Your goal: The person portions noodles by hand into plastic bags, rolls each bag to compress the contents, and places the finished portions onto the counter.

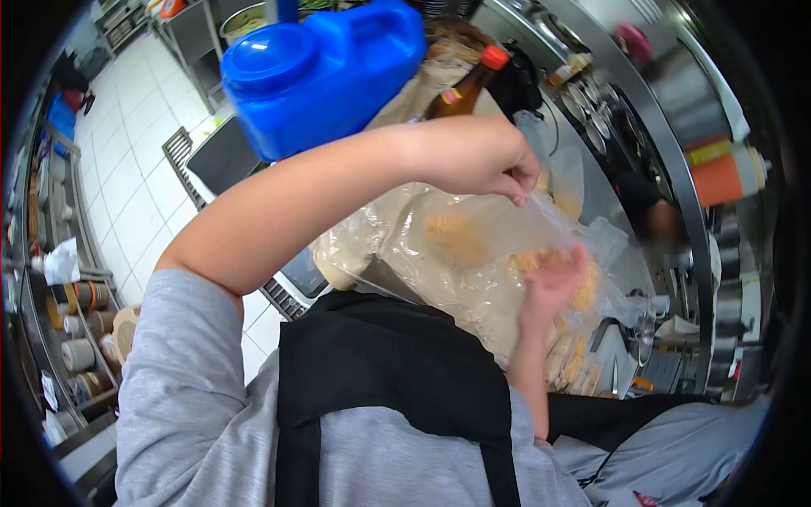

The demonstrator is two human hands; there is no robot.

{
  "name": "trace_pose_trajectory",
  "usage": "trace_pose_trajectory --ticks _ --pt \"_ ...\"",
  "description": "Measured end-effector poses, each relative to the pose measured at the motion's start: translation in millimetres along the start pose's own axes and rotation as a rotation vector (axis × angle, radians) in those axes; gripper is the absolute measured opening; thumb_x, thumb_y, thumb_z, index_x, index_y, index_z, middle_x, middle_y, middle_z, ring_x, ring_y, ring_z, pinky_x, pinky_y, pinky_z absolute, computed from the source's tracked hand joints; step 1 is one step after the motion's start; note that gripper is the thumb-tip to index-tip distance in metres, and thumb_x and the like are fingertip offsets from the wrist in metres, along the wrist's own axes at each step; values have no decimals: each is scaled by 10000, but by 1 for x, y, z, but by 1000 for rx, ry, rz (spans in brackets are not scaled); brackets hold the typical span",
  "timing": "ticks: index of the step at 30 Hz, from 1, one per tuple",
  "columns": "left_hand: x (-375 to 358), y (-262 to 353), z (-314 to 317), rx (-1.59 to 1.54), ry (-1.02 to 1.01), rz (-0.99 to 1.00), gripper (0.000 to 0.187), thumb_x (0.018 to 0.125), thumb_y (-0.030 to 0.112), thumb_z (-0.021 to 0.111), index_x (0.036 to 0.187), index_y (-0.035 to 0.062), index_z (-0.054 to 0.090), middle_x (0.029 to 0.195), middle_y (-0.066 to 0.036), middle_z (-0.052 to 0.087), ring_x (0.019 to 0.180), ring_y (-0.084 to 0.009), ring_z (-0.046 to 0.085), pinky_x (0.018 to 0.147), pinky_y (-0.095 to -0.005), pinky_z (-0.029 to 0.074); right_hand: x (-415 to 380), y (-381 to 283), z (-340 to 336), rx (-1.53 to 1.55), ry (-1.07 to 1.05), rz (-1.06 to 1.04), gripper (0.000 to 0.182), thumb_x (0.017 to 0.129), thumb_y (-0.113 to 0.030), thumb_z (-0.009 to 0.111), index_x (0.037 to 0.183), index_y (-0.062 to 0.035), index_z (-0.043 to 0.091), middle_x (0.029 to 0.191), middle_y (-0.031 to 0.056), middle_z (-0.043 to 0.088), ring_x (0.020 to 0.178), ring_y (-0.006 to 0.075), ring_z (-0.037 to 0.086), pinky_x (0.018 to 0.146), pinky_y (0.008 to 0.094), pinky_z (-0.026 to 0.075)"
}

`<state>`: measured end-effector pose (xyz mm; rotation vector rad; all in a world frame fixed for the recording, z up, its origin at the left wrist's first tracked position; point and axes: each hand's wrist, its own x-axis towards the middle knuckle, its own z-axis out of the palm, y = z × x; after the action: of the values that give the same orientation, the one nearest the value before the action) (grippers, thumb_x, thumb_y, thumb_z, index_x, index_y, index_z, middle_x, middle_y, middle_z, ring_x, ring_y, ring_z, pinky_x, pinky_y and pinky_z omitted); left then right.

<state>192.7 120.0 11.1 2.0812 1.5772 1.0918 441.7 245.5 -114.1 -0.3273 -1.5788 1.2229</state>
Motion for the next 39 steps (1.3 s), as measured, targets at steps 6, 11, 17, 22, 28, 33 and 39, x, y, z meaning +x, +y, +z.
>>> trace_pose_trajectory --ticks 6,11,17,22,28,33,39 --pt "-37 -53 10 -234 -36 -94 149 926 157 682 982 19 686 910 -77 715 854 -183 665 795 -319 505 3 103 47 -222 -628 669 688 854 -187 781 1426 -40 429 1361 98 545 1252 207 516 1066 391 402" --pt "-84 -126 60 -951 280 -186 336 967 176 650 1278 63 588 1201 -47 670 1096 -125 608 945 -311 466 5 96 81 220 -523 979 355 995 -274 630 1246 -25 604 1165 50 673 1078 168 614 988 351 464" --pt "-139 -137 109 -610 419 -310 494 974 241 653 1406 40 522 1295 -75 645 1161 -136 586 1008 -310 446 -2 105 96 297 -502 981 258 1014 -284 599 1141 -64 650 1106 44 689 1002 140 634 932 324 494" --pt "-117 -126 98 -643 340 -507 228 953 199 681 1077 19 746 1012 -61 752 965 -103 657 900 -298 501 7 72 104 189 -474 819 307 1003 -284 617 1174 -30 640 1043 41 697 924 156 651 869 306 517" --pt "-109 -122 101 -466 533 -333 204 919 128 685 1088 23 729 1061 -84 737 969 -169 679 894 -325 511 28 75 108 -472 -661 378 262 977 -256 634 1061 -13 691 1029 96 688 960 209 640 874 352 505" --pt "-163 -121 162 2 485 -227 227 810 84 698 1034 62 722 1045 -128 710 985 -325 660 884 -403 521 -28 143 54 -154 -866 191 216 889 -227 675 1034 -68 671 886 102 679 850 242 659 812 352 515" --pt "-144 -110 178 133 564 -505 151 847 197 633 925 77 681 962 -153 700 943 -370 653 781 -454 518 -19 128 79 -665 -929 119 216 967 -201 570 858 -27 636 814 174 649 751 343 650 614 441 488"
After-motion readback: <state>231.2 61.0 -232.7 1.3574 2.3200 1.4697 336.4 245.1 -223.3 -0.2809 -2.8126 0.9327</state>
